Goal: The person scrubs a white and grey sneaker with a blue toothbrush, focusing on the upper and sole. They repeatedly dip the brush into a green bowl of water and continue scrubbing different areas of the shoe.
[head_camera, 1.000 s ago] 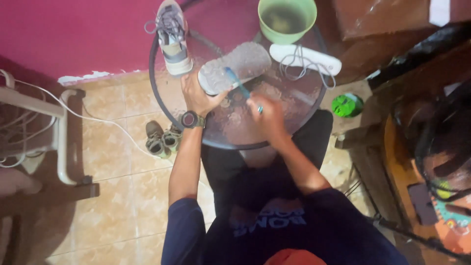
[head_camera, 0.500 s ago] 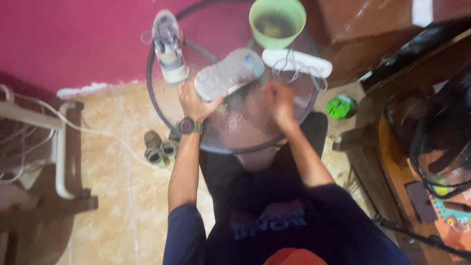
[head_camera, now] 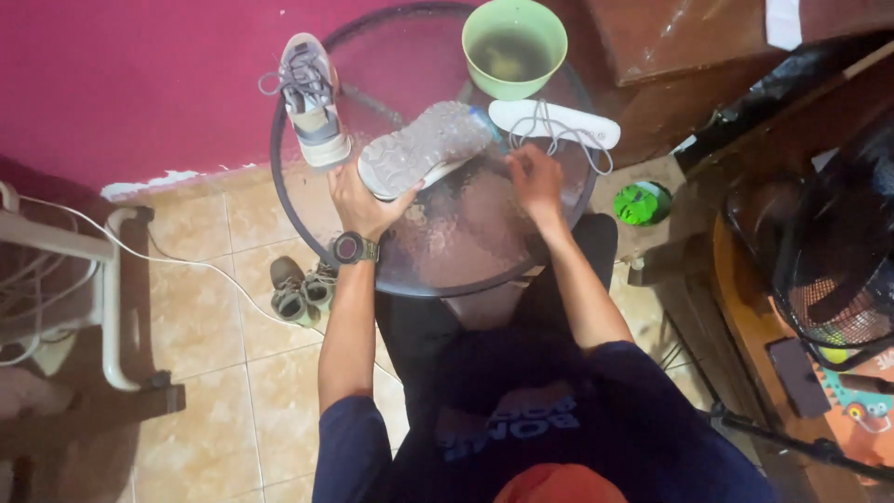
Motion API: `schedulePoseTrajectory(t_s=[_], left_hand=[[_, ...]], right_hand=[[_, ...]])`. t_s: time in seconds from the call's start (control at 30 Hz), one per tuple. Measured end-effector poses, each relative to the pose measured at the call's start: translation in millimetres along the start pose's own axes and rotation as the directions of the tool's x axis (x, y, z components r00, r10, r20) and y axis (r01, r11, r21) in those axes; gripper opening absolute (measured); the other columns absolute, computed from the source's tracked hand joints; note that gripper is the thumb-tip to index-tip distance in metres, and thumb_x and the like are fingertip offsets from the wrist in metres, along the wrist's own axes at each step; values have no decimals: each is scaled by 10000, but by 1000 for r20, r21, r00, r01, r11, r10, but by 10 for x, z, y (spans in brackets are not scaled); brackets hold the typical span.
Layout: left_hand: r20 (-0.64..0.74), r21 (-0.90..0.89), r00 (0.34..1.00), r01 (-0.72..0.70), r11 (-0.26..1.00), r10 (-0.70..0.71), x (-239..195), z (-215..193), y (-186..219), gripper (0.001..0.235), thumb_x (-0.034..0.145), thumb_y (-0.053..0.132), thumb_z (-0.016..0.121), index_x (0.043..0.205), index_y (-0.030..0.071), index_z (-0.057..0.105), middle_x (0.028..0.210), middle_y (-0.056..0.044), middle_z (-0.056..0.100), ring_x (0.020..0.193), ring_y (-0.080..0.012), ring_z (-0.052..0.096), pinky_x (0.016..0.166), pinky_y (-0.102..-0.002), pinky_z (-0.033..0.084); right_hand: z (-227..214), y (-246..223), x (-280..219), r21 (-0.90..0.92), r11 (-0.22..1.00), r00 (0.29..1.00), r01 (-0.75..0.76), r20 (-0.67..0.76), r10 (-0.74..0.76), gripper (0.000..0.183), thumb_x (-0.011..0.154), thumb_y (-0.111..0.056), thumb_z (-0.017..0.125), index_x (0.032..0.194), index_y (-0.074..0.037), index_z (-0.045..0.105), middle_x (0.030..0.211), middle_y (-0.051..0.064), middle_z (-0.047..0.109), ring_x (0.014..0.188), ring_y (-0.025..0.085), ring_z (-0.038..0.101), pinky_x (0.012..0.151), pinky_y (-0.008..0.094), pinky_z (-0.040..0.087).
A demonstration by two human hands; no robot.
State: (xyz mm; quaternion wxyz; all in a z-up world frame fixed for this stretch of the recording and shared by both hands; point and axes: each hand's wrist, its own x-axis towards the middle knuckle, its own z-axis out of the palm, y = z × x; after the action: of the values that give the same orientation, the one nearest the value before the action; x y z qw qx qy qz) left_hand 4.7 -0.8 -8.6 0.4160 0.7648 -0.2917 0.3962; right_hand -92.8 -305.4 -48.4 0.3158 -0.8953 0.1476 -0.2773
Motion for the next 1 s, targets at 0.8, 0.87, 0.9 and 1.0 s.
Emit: schedulePoseTrajectory(t_s=[0.8, 0.87, 0.9, 1.0], left_hand=[[87, -15, 996, 11, 1000, -10, -59, -17, -43, 1000, 595, 558, 981, 1292, -34, 576, 1132, -252, 649, 1023, -431, 655, 944, -534, 468], [77, -21, 997, 14, 1000, -12, -55, -67, 5, 988, 575, 563, 977, 1259, -38, 593, 1101, -252, 662, 1000, -425, 667, 962, -521, 472], [85, -28, 996, 35, 999, -32, -88, -81, 30, 976, 556, 569, 972, 1227, -42, 611, 1070, -252, 676, 977, -419, 680, 980, -507, 477], [51, -5, 998, 47, 999, -47, 117, -55, 146, 970, 565, 566, 984, 1257, -5, 615, 1106, -213, 684, 1010, -391, 692, 951, -468, 503]], right_hand=[[152, -80, 90, 108, 994, 1000, 18, 12, -19, 133, 997, -237, 705, 957, -115, 736, 850, 124, 750, 865, 367, 735, 802, 469, 552], [84, -296, -72, 109, 994, 999, 26, 18, -28, 139, 989, -275, 705, 959, -142, 736, 838, 108, 752, 852, 366, 735, 786, 471, 557], [57, -378, -169, 104, 994, 999, 16, 42, -20, 147, 980, -312, 705, 961, -170, 737, 825, 92, 754, 840, 364, 735, 771, 474, 562], [219, 19, 143, 17, 998, 999, 53, -7, -53, 118, 985, -246, 716, 966, -131, 735, 825, 134, 752, 836, 390, 732, 762, 490, 561]])
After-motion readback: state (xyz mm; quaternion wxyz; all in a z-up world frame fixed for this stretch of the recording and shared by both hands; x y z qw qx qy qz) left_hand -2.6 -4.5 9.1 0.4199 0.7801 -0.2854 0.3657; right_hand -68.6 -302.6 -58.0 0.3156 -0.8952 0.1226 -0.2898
